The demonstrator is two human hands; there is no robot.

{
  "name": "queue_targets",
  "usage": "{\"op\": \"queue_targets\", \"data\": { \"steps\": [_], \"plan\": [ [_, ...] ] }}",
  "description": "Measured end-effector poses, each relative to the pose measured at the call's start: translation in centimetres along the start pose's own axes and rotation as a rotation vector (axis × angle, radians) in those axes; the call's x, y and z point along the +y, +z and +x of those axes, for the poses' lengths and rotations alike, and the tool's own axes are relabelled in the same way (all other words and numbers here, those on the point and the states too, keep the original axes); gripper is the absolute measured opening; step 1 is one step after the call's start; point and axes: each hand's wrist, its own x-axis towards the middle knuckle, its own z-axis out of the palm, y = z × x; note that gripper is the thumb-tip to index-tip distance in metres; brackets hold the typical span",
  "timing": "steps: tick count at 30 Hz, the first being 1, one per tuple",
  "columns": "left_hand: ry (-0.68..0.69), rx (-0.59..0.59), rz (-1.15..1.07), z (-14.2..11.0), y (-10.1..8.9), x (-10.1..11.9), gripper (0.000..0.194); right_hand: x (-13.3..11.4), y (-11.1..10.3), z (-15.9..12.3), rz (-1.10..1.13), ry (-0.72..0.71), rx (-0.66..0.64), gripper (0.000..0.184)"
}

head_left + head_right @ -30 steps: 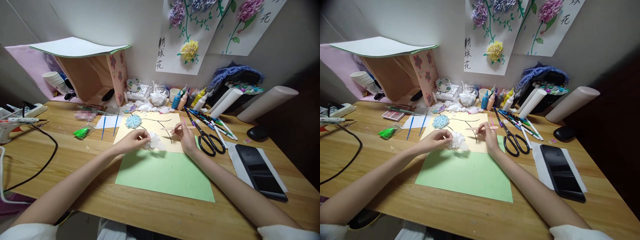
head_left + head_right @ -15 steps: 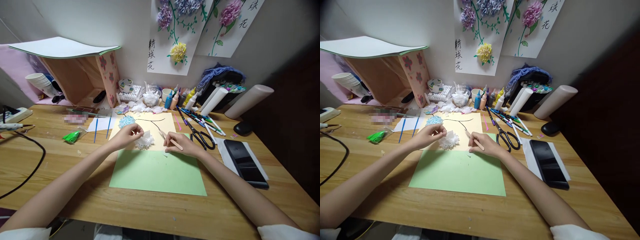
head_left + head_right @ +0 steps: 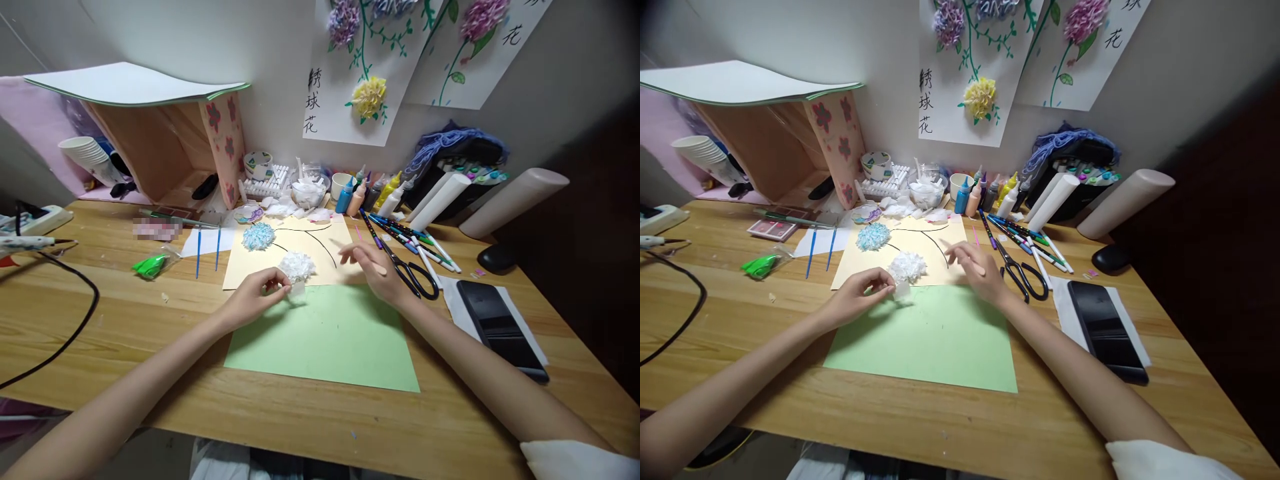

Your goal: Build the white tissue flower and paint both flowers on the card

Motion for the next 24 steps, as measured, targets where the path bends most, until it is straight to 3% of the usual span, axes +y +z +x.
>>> {"op": "queue_targets", "data": {
  "steps": [4, 10, 16, 24],
  "plan": [
    [0.022, 0.010, 0.058, -0.4, 0.7, -0.4, 0.014, -0.9, 2.2, -1.8, 0.175, -0.088, -0.162, 0.041],
    [0.052, -0.003, 0.106, -0.6, 1.1, 0.0, 0.009, -0.8, 3.7, -1.6, 0.131, -0.048, -0.315, 0.043],
    [0.051, 0.024, 0.171, -0.6, 1.4, 0.2, 0.007, -0.6, 3.9, -1.5, 0.193, 0.024, -0.329, 0.043],
    [0.073, 0.159, 0.406, 0.5, 2.8, 0.5, 0.006, -0.4, 3.9, -1.5, 0.375, 0.140, -0.297, 0.041]
  ]
}}
